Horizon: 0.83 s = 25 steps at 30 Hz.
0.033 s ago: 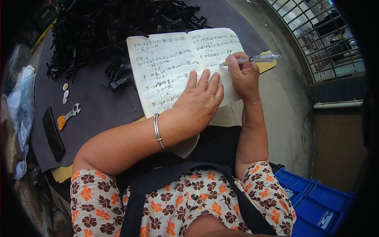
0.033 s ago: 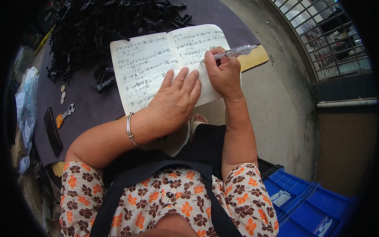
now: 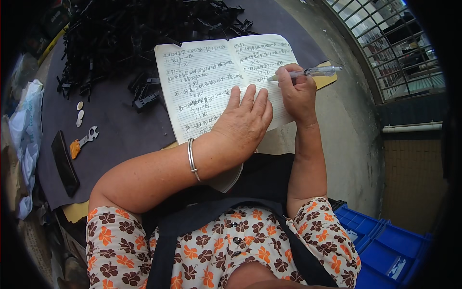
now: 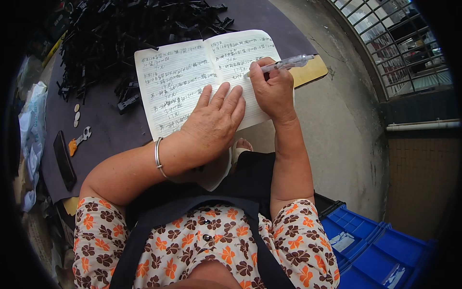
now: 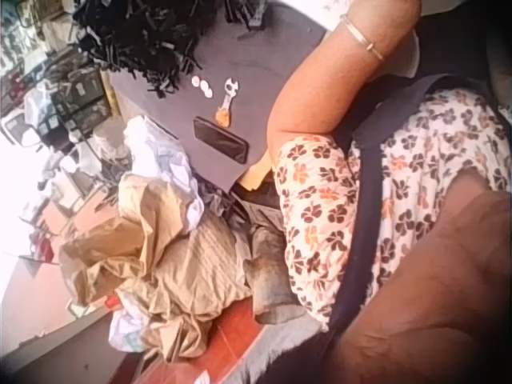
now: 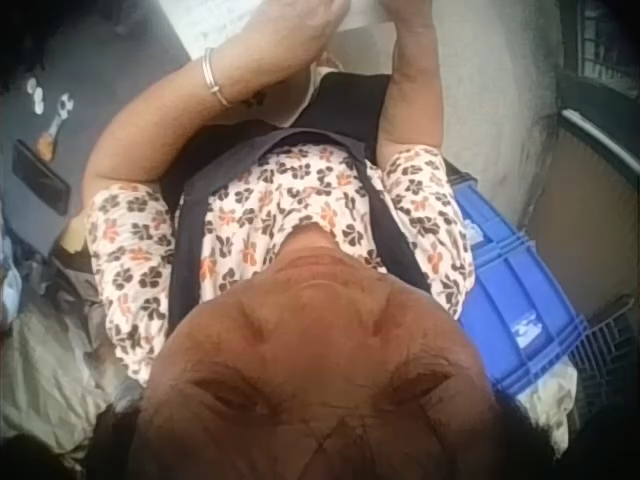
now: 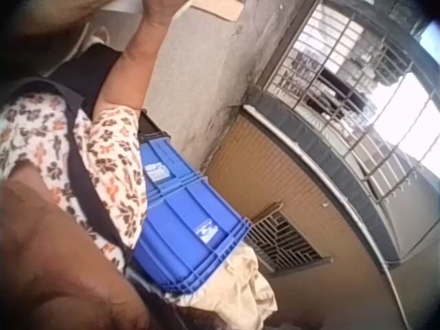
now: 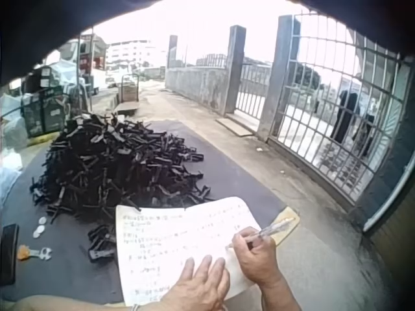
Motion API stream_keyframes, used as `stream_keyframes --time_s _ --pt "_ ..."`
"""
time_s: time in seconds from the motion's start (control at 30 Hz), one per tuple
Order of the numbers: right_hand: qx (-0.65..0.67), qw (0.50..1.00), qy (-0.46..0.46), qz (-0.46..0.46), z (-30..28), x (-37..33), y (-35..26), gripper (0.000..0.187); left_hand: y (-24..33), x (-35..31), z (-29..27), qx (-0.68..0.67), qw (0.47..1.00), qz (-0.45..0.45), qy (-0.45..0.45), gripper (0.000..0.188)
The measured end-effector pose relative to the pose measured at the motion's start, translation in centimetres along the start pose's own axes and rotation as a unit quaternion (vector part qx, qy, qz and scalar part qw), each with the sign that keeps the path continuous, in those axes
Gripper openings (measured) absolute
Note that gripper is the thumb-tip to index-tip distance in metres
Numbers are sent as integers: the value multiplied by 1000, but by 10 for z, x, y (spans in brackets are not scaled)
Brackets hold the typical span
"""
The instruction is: Writing notes or recording data in a paper notebook with a pen at a workbench.
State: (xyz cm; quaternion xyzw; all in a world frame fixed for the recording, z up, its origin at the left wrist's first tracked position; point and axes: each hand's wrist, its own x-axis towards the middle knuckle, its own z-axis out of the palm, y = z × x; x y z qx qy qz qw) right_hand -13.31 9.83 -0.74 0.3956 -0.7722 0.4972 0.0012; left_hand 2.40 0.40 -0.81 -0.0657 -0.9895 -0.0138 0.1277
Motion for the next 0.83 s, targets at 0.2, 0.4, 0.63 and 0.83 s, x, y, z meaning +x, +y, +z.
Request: stream_keyframes --time_s 0.2,0.4,0.63,0.83 --pt "5 999 32 1 2 -1 0 17 0 0 1 -2 1000 -1 1 60" --pt "29 999 43 -3 2 -3 2 17 -1 0 2 -3 1000 0 1 59" --pt "47 998 48 12 -4 -3 3 17 0 0 1 1 1000 -1 -2 61" --pt "3 999 11 32 -2 -2 1 17 0 0 -3 -4 1000 -3 -18 64"
